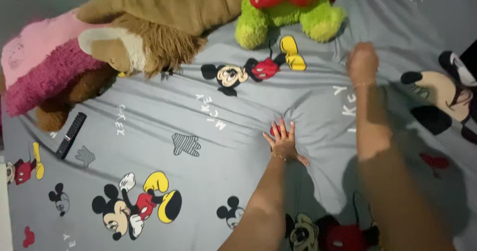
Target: The person smooths a grey Mickey Mouse patterned bed sheet on a bed using both hands. They move a green teddy bear and a brown blanket aside to reach the sheet underneath, then continue smoothing the fabric across the surface.
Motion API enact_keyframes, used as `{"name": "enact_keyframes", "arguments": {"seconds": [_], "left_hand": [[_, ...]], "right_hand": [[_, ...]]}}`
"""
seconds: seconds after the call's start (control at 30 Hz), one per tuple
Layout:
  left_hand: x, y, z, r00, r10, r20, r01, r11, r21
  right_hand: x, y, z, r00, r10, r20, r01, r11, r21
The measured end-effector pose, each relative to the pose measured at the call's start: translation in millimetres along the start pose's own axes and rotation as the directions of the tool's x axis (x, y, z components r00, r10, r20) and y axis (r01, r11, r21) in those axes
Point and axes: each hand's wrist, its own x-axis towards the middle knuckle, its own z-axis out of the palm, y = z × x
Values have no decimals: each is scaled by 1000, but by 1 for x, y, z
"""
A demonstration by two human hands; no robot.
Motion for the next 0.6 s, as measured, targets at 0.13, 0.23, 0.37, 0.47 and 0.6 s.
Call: {"name": "enact_keyframes", "arguments": {"seconds": [0.13,0.23,0.37,0.47,0.6], "left_hand": [[9,-5,-3,999,24,-27,-24,1000,-9],[11,-3,3,999,22,-25,-23,999,-29],[13,-7,-5,999,18,-43,-20,999,-41],[13,-5,-5,999,9,-32,-11,999,-40],[17,-5,-10,1000,3,-21,-3,999,-34]], "right_hand": [[-1,13,21,971,-221,-93,185,937,-295],[0,33,20,986,-160,-47,139,944,-299],[7,7,15,997,-51,-61,34,966,-256],[-24,-55,-5,984,-137,-114,123,985,-117],[-160,-160,-39,905,-155,396,213,971,-108]]}}
